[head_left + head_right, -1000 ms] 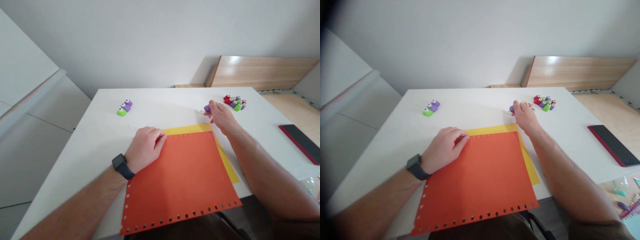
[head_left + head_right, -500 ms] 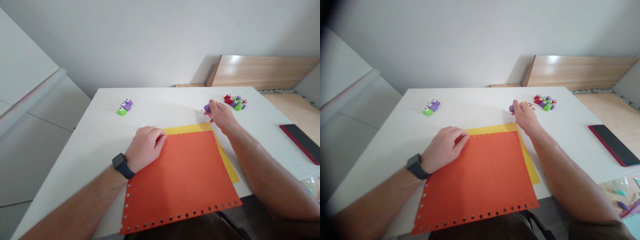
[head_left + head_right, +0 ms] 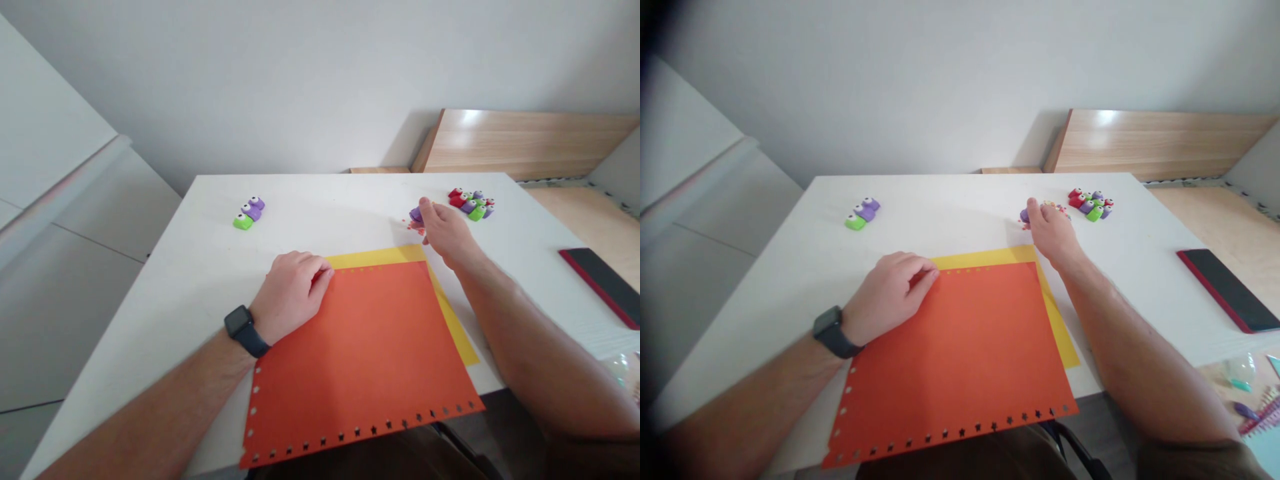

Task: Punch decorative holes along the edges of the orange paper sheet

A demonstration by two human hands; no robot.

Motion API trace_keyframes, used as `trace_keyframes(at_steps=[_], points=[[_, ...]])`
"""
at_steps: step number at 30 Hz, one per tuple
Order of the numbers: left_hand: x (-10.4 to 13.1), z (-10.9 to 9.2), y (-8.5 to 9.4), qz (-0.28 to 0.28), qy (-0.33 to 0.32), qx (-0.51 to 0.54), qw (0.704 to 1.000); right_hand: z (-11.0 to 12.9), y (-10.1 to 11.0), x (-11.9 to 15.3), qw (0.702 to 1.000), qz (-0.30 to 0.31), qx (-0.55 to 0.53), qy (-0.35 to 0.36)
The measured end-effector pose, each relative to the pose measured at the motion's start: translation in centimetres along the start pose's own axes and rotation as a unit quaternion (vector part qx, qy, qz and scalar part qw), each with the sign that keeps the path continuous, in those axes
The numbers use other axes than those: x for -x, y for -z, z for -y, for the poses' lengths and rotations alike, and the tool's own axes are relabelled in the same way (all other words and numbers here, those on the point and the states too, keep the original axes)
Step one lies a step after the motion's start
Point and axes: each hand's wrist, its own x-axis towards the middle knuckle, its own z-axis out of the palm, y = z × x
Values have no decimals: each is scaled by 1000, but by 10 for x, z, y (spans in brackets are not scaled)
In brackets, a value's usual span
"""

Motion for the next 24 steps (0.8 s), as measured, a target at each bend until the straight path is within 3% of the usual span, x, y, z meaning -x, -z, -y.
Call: trace_keyframes(at_steps=[15, 24], points=[[-1, -1, 1, 4, 3, 0, 1000, 2, 2, 0, 997, -22, 66, 12], [-1, 0, 1, 6, 3, 1, 1000, 3, 0, 0, 1000, -8, 16, 17]])
